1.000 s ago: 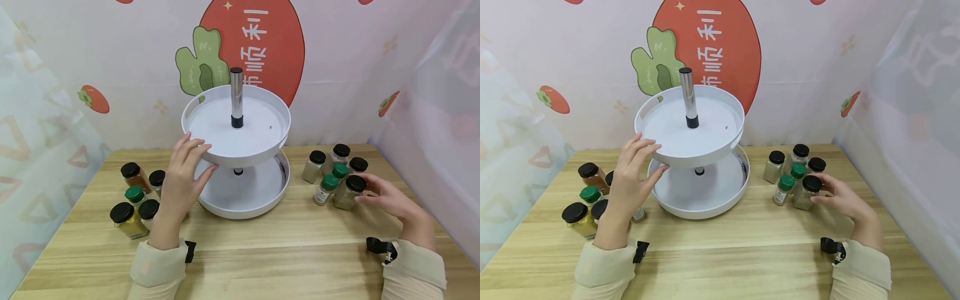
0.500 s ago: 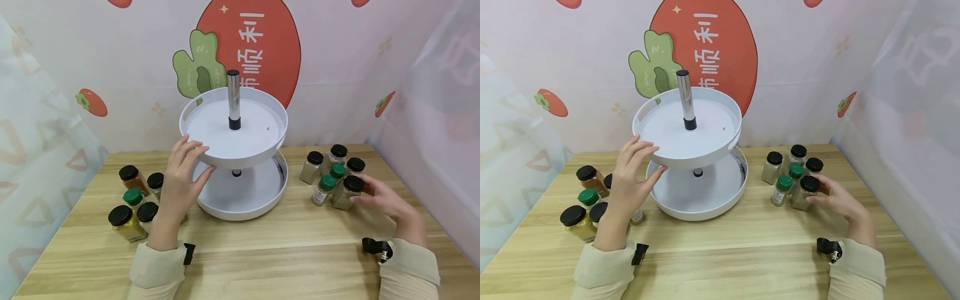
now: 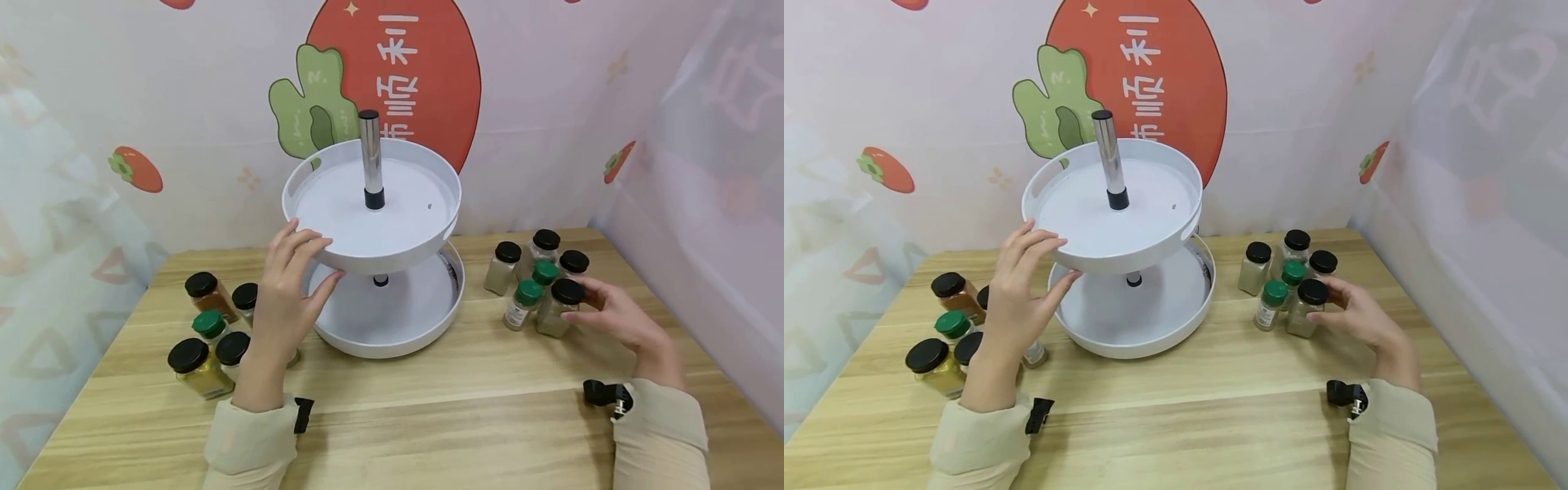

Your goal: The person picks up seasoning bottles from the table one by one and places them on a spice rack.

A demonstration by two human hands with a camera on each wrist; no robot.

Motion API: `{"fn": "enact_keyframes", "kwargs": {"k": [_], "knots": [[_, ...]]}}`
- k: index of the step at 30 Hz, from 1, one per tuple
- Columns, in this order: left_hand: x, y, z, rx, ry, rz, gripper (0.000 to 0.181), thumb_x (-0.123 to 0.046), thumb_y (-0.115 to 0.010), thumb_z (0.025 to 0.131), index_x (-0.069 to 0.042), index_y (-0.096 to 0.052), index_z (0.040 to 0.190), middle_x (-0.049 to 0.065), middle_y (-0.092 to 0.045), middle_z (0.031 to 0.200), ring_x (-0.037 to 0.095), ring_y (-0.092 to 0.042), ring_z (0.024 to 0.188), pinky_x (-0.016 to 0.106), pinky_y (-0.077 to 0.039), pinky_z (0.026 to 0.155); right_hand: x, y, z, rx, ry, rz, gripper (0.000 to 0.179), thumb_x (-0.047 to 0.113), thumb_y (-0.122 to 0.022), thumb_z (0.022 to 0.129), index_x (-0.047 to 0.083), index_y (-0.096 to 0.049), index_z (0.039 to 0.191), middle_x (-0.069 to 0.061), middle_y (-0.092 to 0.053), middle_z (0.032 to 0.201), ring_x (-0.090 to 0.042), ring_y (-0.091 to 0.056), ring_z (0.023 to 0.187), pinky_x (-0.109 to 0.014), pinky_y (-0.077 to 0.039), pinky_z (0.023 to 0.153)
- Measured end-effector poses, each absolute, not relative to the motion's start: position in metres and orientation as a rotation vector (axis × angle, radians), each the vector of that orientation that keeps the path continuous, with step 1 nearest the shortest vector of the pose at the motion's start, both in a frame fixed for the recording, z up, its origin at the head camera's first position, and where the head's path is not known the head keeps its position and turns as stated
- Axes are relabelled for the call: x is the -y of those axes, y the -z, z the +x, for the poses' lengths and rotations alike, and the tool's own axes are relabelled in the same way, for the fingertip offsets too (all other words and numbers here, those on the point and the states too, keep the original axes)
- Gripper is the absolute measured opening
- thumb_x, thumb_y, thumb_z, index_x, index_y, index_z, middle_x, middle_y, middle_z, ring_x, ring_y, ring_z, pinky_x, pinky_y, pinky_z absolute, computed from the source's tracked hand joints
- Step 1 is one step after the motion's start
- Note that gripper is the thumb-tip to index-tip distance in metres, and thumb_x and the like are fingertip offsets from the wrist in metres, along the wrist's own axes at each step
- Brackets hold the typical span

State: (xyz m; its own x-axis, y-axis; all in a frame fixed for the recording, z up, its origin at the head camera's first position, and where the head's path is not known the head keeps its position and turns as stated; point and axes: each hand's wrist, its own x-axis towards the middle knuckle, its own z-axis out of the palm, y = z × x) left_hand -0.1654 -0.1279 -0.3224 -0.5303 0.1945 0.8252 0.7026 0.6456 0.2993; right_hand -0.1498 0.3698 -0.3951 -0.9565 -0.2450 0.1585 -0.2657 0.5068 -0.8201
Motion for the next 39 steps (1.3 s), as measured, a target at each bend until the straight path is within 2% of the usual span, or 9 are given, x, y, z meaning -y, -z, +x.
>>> {"fn": "enact_keyframes", "kwargs": {"k": [6, 12, 23, 30, 39], "knots": [[0.128, 0.322, -0.166, 2.063, 0.790, -0.692, 0.048, -0.003, -0.086, 0.075, -0.002, -0.065, 0.118, 0.017, -0.061, 0.124, 0.039, -0.043, 0.139, 0.038, -0.034, 0.124, -0.368, 0.386, -0.149, 2.704, -1.410, 0.401, 0.046, 0.000, -0.075, 0.085, 0.006, -0.058, 0.127, 0.030, -0.061, 0.112, 0.015, -0.056, 0.104, -0.005, -0.049, 0.081], [0.128, 0.323, -0.165, 2.064, 0.786, -0.679, 0.048, -0.003, -0.086, 0.074, -0.002, -0.065, 0.118, 0.017, -0.061, 0.124, 0.037, -0.043, 0.140, 0.037, -0.034, 0.123, -0.367, 0.378, -0.148, 2.628, -1.429, 0.418, 0.047, -0.006, -0.074, 0.082, 0.010, -0.060, 0.124, 0.027, -0.063, 0.111, 0.014, -0.058, 0.103, -0.003, -0.048, 0.082], [0.128, 0.324, -0.168, 2.044, 0.814, -0.683, 0.049, 0.000, -0.086, 0.073, -0.001, -0.066, 0.117, 0.018, -0.062, 0.122, 0.039, -0.044, 0.138, 0.038, -0.034, 0.124, -0.366, 0.367, -0.144, 2.566, -1.368, 0.434, 0.052, -0.010, -0.075, 0.080, 0.010, -0.062, 0.127, 0.027, -0.065, 0.111, 0.014, -0.060, 0.102, 0.000, -0.046, 0.083], [0.130, 0.322, -0.168, 2.057, 0.789, -0.681, 0.049, -0.003, -0.086, 0.074, -0.001, -0.065, 0.118, 0.018, -0.061, 0.124, 0.039, -0.043, 0.139, 0.038, -0.033, 0.124, -0.361, 0.351, -0.139, 2.514, -1.341, 0.469, 0.051, -0.016, -0.074, 0.076, 0.002, -0.064, 0.123, 0.024, -0.067, 0.110, 0.012, -0.063, 0.104, 0.000, -0.047, 0.084], [0.130, 0.323, -0.167, 2.071, 0.782, -0.690, 0.049, -0.004, -0.086, 0.075, -0.001, -0.065, 0.119, 0.018, -0.061, 0.125, 0.039, -0.043, 0.140, 0.039, -0.032, 0.124, -0.349, 0.333, -0.124, 2.462, -1.348, 0.542, 0.053, -0.021, -0.073, 0.074, -0.003, -0.063, 0.123, 0.014, -0.069, 0.112, 0.004, -0.066, 0.101, -0.007, -0.052, 0.072]]}}
